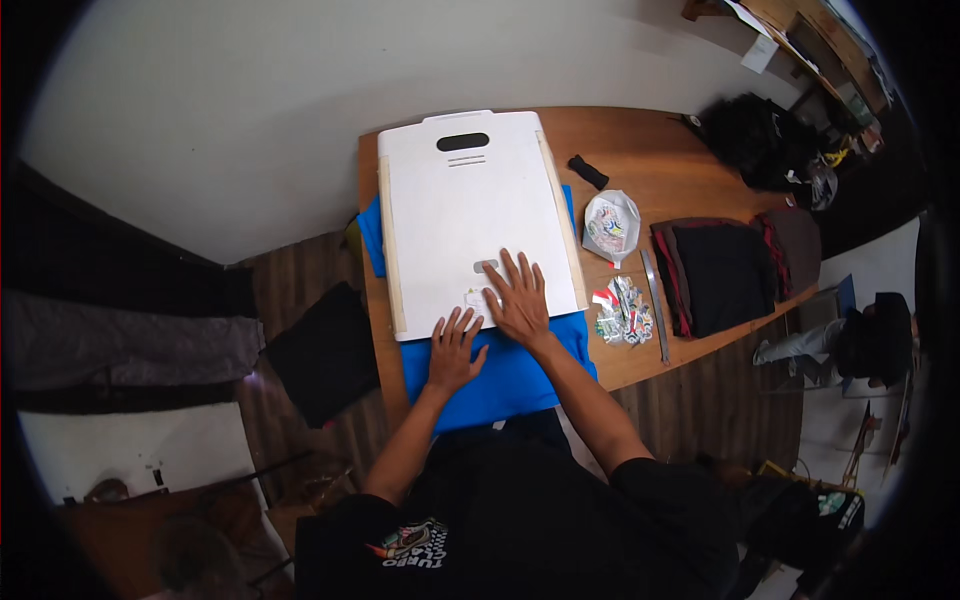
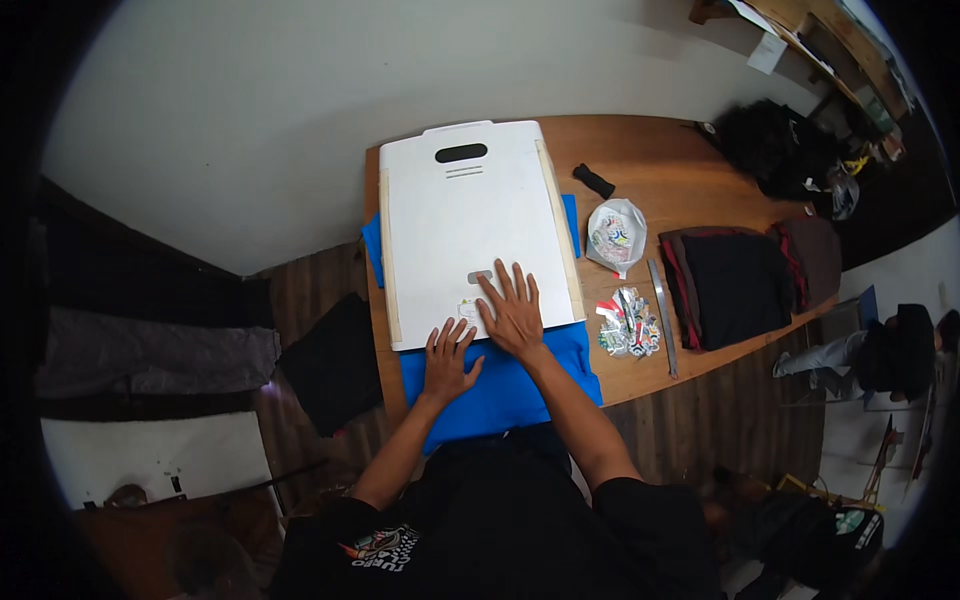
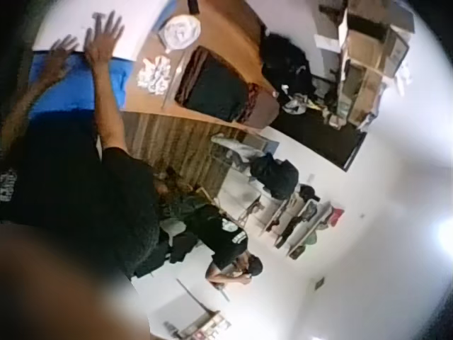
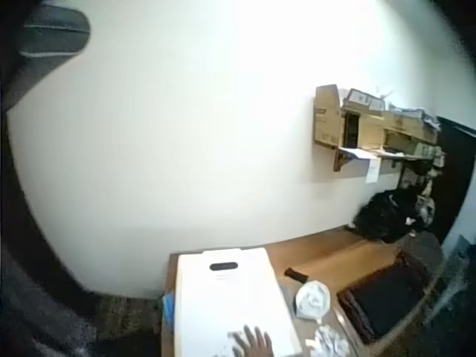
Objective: Aligning graphic transfers on a t-shirt using a ruler and cutting graphics from a sheet.
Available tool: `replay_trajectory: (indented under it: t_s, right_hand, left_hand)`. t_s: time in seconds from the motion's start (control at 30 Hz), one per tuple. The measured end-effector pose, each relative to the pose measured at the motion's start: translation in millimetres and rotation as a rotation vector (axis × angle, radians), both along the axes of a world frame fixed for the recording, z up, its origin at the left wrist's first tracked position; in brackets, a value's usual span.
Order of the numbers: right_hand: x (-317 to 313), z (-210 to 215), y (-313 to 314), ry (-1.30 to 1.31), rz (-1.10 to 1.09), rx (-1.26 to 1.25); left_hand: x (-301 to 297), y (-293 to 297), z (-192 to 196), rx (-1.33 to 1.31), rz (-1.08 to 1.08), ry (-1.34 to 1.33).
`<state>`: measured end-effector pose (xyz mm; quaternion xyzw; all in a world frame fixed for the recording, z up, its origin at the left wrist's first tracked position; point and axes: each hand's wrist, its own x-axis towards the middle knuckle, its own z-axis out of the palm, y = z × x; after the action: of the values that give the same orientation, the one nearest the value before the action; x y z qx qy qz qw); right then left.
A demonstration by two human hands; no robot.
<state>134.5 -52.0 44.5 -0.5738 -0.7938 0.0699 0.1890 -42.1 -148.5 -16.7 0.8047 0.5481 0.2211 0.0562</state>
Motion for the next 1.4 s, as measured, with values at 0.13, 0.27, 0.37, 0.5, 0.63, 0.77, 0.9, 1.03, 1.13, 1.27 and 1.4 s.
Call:
replay_trajectory:
  t_s: [0.13,0.27,0.37,0.5,0.63,0.77,0.9,1.03,1.13,1.27,1.4]
  right_hand:
    - [3.3,-15.1,5.7,0.177,0.026,0.097]
    - [23.2,-24.6,0.3,0.481,-0.008,0.163]
    - [34.7,-15.8,4.6,1.294,-0.330,-0.264]
    - [99.6,-29.1,2.8,1.237,-0.318,-0.099]
    - [159.4,-2.5,9.5,1.222,-0.565,-0.082]
    - [204.0,-41.2,38.3,1.332,-0.817,-0.291]
    - [205.2,-76.8,80.1,1.539,-1.112,-0.653]
    - [194.3,-110.9,104.4,1.606,-1.203,-0.590]
    - [229.2,-151.5,132.1,1.539,-1.267,-0.472]
    - [234.3,-190.0,130.6,1.340,-1.266,-0.333]
    - [220.0,-123.4,92.5,1.589,-1.118,-0.305]
  left_hand:
    - [-0.8,4.2,0.6,0.013,0.021,-0.030]
    - [4.2,2.1,1.5,0.034,0.055,-0.044]
    - [6.8,1.1,0.2,0.064,0.082,-0.045]
    - [7.6,-1.5,-0.8,0.087,0.114,-0.041]
    - [9.2,-4.8,0.5,0.072,0.154,-0.033]
    - [20.7,-3.5,10.3,0.070,0.199,-0.064]
    - [29.9,-8.6,14.5,0.024,0.271,-0.046]
    - [48.3,-17.2,29.4,-0.034,0.352,-0.040]
    - [62.2,-20.2,43.2,-0.139,0.375,-0.080]
    - [59.2,-25.4,36.7,-0.121,0.412,-0.067]
    - [60.8,-21.6,27.0,-0.093,0.411,-0.099]
